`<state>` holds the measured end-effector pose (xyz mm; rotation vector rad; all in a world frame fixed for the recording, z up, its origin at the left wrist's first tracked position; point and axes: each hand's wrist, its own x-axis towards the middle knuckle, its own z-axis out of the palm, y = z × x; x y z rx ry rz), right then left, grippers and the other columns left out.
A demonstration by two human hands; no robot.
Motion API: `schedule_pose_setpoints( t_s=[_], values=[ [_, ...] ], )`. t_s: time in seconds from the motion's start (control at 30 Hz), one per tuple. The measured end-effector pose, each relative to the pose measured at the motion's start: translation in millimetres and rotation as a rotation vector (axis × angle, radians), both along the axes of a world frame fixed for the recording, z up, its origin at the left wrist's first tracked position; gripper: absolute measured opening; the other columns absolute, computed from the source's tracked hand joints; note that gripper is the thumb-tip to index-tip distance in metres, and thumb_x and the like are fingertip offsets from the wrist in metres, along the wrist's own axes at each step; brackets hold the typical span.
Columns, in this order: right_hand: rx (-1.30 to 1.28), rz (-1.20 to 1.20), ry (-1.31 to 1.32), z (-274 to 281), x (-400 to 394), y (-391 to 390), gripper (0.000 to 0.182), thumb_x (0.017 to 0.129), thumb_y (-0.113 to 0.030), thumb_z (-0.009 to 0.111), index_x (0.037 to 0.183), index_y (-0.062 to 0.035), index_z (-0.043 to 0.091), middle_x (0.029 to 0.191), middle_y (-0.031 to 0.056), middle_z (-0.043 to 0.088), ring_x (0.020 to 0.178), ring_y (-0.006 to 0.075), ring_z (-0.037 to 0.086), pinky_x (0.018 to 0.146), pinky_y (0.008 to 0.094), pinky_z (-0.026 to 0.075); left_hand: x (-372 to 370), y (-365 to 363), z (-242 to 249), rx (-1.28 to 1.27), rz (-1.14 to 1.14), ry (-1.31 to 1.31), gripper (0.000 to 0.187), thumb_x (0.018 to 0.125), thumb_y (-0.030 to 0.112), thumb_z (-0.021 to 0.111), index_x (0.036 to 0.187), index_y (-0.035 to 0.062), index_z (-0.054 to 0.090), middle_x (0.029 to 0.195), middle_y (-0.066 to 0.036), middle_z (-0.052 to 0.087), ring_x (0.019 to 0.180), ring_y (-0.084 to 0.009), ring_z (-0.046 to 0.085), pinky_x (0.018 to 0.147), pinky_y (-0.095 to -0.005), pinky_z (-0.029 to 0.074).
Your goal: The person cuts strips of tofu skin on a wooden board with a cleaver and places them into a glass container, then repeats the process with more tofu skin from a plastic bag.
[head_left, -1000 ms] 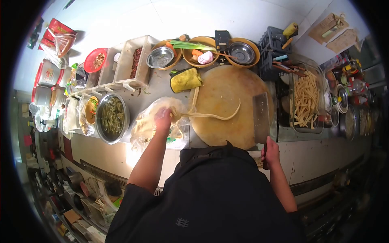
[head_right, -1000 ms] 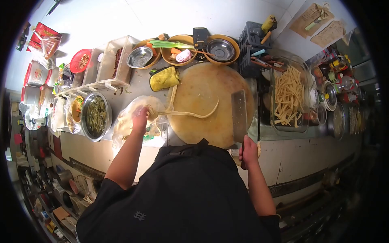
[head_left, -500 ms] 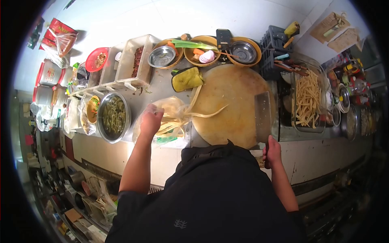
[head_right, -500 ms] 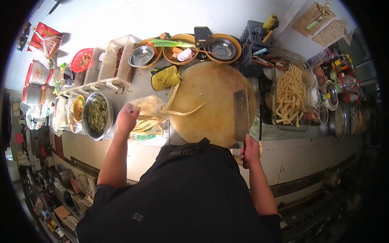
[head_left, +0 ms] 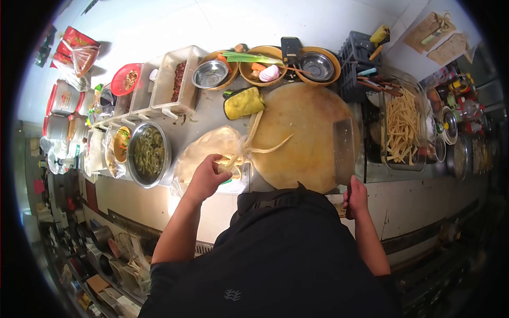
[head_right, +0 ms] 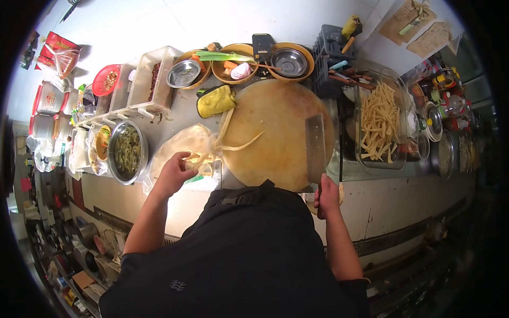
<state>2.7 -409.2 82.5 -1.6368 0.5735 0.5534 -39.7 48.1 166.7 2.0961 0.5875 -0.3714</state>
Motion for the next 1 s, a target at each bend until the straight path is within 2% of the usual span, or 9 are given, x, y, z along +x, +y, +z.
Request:
schedule_pose_setpoints(
  t_s=[0.07,0.27,0.57,0.67,0.77,0.9,0.93,0.97,1.0],
  values=[
    [0.002,-0.006,0.0,-1.1,-0.3,-1.7,0.045,0.105,-0.051,0.044,0.094,-0.009,0.055,0.054,0.0026,0.049,0.037,0.013,0.045,0.036,0.0284,0.039,1.5,-6.2,13.6,-0.173,0.086,-0.169,0.039,0.083,0.003,0.076,0.119,-0.0026,0.062,0.081,-0.001,0.063,0.072,-0.0087,0.059,0.066,-0.0246,0.049],
    [0.01,0.01,-0.006,0.5,1.4,-1.7,0.045,0.106,-0.05,0.044,0.093,-0.0089,0.056,0.054,0.0029,0.049,0.037,0.013,0.044,0.036,0.0281,0.039,23.5,7.8,83.9,-0.058,0.306,-0.607,0.023,0.085,-0.002,0.073,0.107,-0.0014,0.067,0.082,0.004,0.059,0.068,-0.0022,0.049,0.062,-0.0162,0.04],
    [0.029,-0.017,-0.007,-0.3,-1.4,-1.8,0.043,0.106,-0.048,0.044,0.09,-0.0096,0.054,0.054,0.003,0.048,0.037,0.0132,0.044,0.036,0.0283,0.038,55.5,-6.9,144.8,0.018,0.25,-0.808,0.024,0.087,-0.003,0.071,0.11,-0.003,0.066,0.096,-0.005,0.069,0.088,-0.0114,0.064,0.081,-0.0243,0.052],
    [0.029,-0.019,-0.006,0.3,0.3,-0.7,0.043,0.106,-0.047,0.043,0.09,-0.0096,0.054,0.054,0.0029,0.048,0.037,0.013,0.044,0.036,0.0281,0.038,79.0,-44.5,122.1,0.112,0.027,-0.686,0.029,0.086,0.0,0.072,0.114,0.0024,0.066,0.093,-0.006,0.07,0.085,-0.012,0.066,0.08,-0.0275,0.054],
    [0.021,-0.052,-0.003,4.6,0.1,2.7,0.042,0.106,-0.045,0.045,0.096,-0.0066,0.058,0.054,0.002,0.046,0.036,0.0119,0.041,0.035,0.028,0.035,112.6,-84.8,56.4,0.119,-0.157,-0.44,0.028,0.086,0.013,0.07,0.114,0.0076,0.068,0.088,-0.014,0.07,0.078,-0.0252,0.069,0.071,-0.0359,0.054],
    [0.023,-0.021,0.011,2.8,0.6,1.5,0.043,0.106,-0.047,0.044,0.098,-0.0078,0.058,0.054,0.0024,0.047,0.036,0.0123,0.042,0.036,0.0284,0.036,137.0,-160.6,-37.1,0.037,-0.379,-0.3,0.025,0.086,0.011,0.062,0.109,0.0077,0.071,0.104,-0.02,0.071,0.099,-0.0381,0.067,0.087,-0.0464,0.053],
    [0.022,-0.007,0.015,3.5,0.7,1.8,0.044,0.106,-0.049,0.042,0.097,-0.0095,0.057,0.054,0.0032,0.048,0.037,0.0128,0.043,0.035,0.0285,0.037,136.4,-178.2,-56.9,0.023,-0.44,-0.328,0.025,0.087,0.008,0.058,0.109,0.0067,0.071,0.107,-0.021,0.071,0.101,-0.0388,0.067,0.089,-0.0466,0.052],
    [0.014,-0.014,0.012,3.5,0.4,1.9,0.044,0.106,-0.049,0.042,0.097,-0.0095,0.057,0.054,0.0032,0.048,0.037,0.0128,0.043,0.035,0.0285,0.037,135.8,-194.6,-82.0,-0.005,-0.482,-0.345,0.026,0.088,0.012,0.063,0.112,0.0099,0.07,0.096,-0.019,0.072,0.093,-0.0367,0.068,0.084,-0.0441,0.054],
    [0.025,-0.039,0.02,3.0,-0.1,2.3,0.042,0.106,-0.047,0.044,0.1,-0.0084,0.058,0.054,0.0024,0.046,0.037,0.0121,0.041,0.036,0.0284,0.035,135.1,-209.6,-90.6,0.022,-0.569,-0.291,0.029,0.089,0.01,0.06,0.117,0.0103,0.069,0.103,-0.019,0.071,0.101,-0.0367,0.067,0.09,-0.0447,0.052]
  ],
)
